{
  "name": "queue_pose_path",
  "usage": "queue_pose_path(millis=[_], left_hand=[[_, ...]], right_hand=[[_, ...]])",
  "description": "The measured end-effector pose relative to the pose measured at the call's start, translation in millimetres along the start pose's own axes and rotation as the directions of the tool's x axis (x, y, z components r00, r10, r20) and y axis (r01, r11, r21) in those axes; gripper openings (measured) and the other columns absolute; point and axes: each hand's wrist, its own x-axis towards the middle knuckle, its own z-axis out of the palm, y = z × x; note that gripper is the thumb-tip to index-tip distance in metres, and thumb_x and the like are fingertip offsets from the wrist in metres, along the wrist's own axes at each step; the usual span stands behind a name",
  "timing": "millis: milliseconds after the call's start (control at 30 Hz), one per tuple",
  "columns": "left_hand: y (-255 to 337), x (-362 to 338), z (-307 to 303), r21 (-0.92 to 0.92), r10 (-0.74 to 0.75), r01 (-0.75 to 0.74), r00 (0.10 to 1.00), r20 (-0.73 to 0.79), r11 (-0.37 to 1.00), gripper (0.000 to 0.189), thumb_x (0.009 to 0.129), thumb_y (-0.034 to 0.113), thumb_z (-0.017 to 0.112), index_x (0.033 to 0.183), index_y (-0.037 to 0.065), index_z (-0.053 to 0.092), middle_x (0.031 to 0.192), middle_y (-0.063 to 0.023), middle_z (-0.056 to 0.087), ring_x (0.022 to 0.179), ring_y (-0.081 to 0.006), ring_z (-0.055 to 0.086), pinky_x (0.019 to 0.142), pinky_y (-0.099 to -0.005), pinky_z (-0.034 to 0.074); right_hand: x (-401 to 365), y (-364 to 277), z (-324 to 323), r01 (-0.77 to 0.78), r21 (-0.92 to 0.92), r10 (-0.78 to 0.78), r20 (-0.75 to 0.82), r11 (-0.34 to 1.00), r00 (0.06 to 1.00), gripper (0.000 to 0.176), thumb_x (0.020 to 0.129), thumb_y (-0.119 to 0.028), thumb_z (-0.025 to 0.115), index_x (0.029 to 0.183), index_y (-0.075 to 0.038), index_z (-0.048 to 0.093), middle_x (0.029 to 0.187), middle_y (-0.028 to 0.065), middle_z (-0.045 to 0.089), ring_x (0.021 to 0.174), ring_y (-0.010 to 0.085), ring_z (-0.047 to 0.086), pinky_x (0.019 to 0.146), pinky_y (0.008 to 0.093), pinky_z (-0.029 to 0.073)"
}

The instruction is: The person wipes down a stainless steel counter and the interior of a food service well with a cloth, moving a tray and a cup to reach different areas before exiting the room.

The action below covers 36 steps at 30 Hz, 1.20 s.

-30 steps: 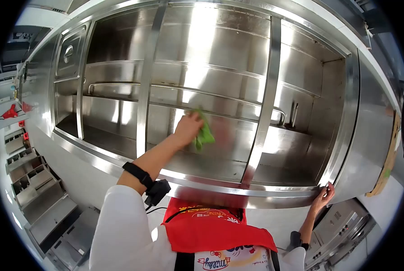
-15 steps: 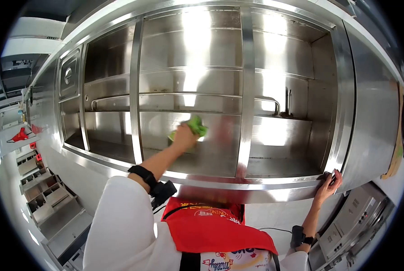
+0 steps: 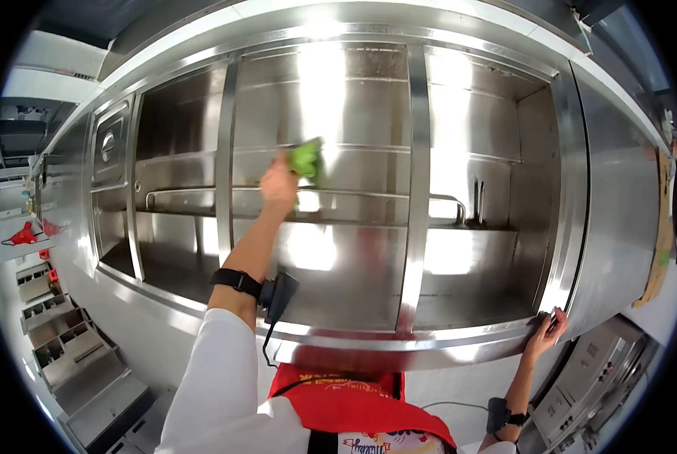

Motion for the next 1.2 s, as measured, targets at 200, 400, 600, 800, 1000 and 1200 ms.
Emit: queue_pose_path(millis=[200,400,600,800,1000,1200], left_hand=[[-38,33,90,0.174,-0.007,0.02,0.997,-0.078,0.985,0.031,0.081,0.022,0.065,0.111,0.019,0.057,0.116,-0.0146,0.053,0.102,-0.0403,0.055,0.082,-0.0482,0.049],[74,-28,105,-0.077,0.391,-0.393,0.919,-0.045,0.916,0.034,0.073,0.019,0.07,0.105,0.018,0.059,0.096,-0.0136,0.056,0.087,-0.0355,0.058,0.07,-0.0446,0.051],[201,-79,176,-0.671,0.693,-0.56,0.715,-0.094,0.487,0.042,0.088,0.022,0.057,0.129,0.018,0.051,0.129,-0.0154,0.046,0.109,-0.033,0.048,0.087,-0.0415,0.045],[248,-59,166,-0.346,0.869,-0.797,0.456,0.193,0.495,0.039,0.086,0.018,0.056,0.124,0.023,0.058,0.119,-0.0097,0.047,0.11,-0.0315,0.046,0.09,-0.0453,0.042],[215,-51,158,-0.26,0.847,-0.808,0.485,0.218,0.529,0.026,0.079,0.008,0.055,0.101,0.019,0.066,0.103,-0.0066,0.051,0.099,-0.03,0.056,0.077,-0.0423,0.05],[95,-17,188,-0.495,0.699,-0.565,0.703,0.13,0.66,0.024,0.075,0.006,0.057,0.095,0.016,0.065,0.099,-0.0071,0.057,0.093,-0.0278,0.055,0.078,-0.0435,0.044]], right_hand=[[-1,5,-3,0.01,-0.058,-0.007,0.045,0.998,0.999,0.024,0.088,-0.005,0.054,0.112,-0.001,0.052,0.115,0.0079,0.048,0.105,0.0193,0.049,0.091,0.0312,0.042],[3,-14,3,-0.045,0.016,0.044,0.028,0.999,0.999,0.027,0.082,0.0,0.051,0.109,0.001,0.052,0.11,0.0124,0.048,0.113,0.0265,0.045,0.101,0.0377,0.033],[2,-10,1,-0.03,-0.045,0.032,0.055,0.999,0.998,0.025,0.085,-0.004,0.052,0.11,-0.002,0.049,0.116,0.0084,0.044,0.11,0.021,0.044,0.097,0.033,0.035],[1,-13,4,-0.052,-0.016,0.052,0.038,0.999,0.998,0.024,0.087,-0.004,0.051,0.11,-0.003,0.048,0.12,0.0076,0.044,0.106,0.018,0.045,0.086,0.029,0.041],[3,-19,8,-0.121,0.008,0.121,0.002,0.993,0.993,0.022,0.085,-0.007,0.052,0.106,-0.001,0.05,0.116,0.0117,0.046,0.109,0.0229,0.045,0.095,0.0347,0.035],[5,-18,5,-0.049,-0.042,0.05,0.03,0.998,0.998,0.02,0.086,-0.006,0.052,0.106,-0.002,0.051,0.117,0.0124,0.045,0.109,0.0233,0.046,0.092,0.0338,0.039]])
